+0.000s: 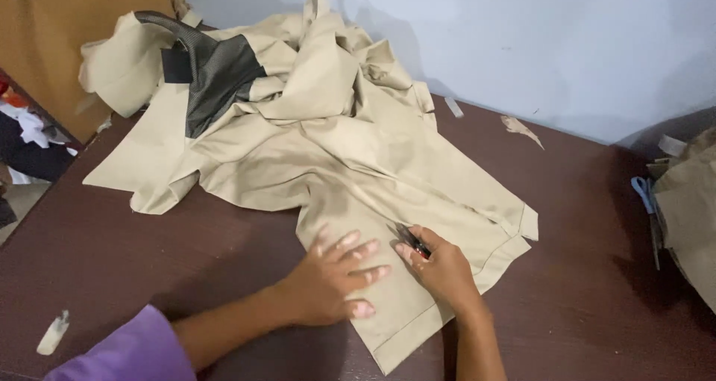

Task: Trimming loose threads and finishing a tan garment using hand snips on a factory work table.

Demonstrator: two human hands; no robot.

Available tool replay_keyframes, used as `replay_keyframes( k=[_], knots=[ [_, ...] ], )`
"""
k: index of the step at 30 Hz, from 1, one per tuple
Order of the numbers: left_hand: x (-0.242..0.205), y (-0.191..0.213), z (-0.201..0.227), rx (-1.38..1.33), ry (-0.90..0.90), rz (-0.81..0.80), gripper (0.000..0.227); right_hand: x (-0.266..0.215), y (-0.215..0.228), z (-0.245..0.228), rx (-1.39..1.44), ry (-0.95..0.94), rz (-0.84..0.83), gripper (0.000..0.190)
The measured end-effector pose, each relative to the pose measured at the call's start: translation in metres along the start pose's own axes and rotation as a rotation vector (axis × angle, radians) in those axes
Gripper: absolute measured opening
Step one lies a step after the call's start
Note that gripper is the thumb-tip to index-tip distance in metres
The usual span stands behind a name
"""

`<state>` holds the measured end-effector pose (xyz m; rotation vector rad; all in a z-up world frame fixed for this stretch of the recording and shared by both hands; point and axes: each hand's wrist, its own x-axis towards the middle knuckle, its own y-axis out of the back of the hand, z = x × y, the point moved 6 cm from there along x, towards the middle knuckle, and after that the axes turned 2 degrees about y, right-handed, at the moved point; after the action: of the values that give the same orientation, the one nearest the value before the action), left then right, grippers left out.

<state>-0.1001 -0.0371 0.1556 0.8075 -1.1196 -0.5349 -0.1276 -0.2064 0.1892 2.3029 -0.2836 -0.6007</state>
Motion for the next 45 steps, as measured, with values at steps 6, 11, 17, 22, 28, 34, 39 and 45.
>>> replay_keyframes(
  k=[6, 11, 17, 22, 28, 34, 39, 45],
  knots=[
    [0.026, -0.048, -0.118, -0.051, 0.081, -0.148, 0.039, 0.019, -0.015, 0.017, -0.170, 0.122, 0.096, 0.041],
    [0.029, -0.061, -0.149, -0.179, 0.246, -0.243, 0.066, 0.029, -0.020, 0.021, -0.238, 0.101, 0.175, 0.045],
    [0.012, -0.002, -0.070, 0.158, 0.146, 0.145, 0.016, 0.027, -0.024, 0.018, -0.365, 0.037, 0.140, 0.044],
    [-0.003, -0.020, -0.041, -0.574, 0.172, -0.287, 0.039, 0.019, -0.026, 0.007, -0.356, 0.058, 0.129, 0.042],
    [-0.007, -0.012, -0.018, -0.426, 0.048, -0.261, 0.040, 0.023, -0.028, 0.010, -0.411, 0.036, 0.145, 0.041],
    [-0.005, -0.014, 0.008, -0.189, -0.100, 0.016, 0.019, 0.026, -0.030, 0.010, -0.396, 0.116, 0.190, 0.041],
    [-0.009, -0.008, -0.016, -0.566, 0.165, 0.029, 0.016, 0.020, -0.028, 0.001, -0.402, 0.113, 0.153, 0.042],
    [-0.011, -0.001, -0.018, -0.630, 0.277, -0.125, 0.017, 0.015, -0.027, 0.000, -0.398, 0.101, 0.130, 0.042]
  ],
)
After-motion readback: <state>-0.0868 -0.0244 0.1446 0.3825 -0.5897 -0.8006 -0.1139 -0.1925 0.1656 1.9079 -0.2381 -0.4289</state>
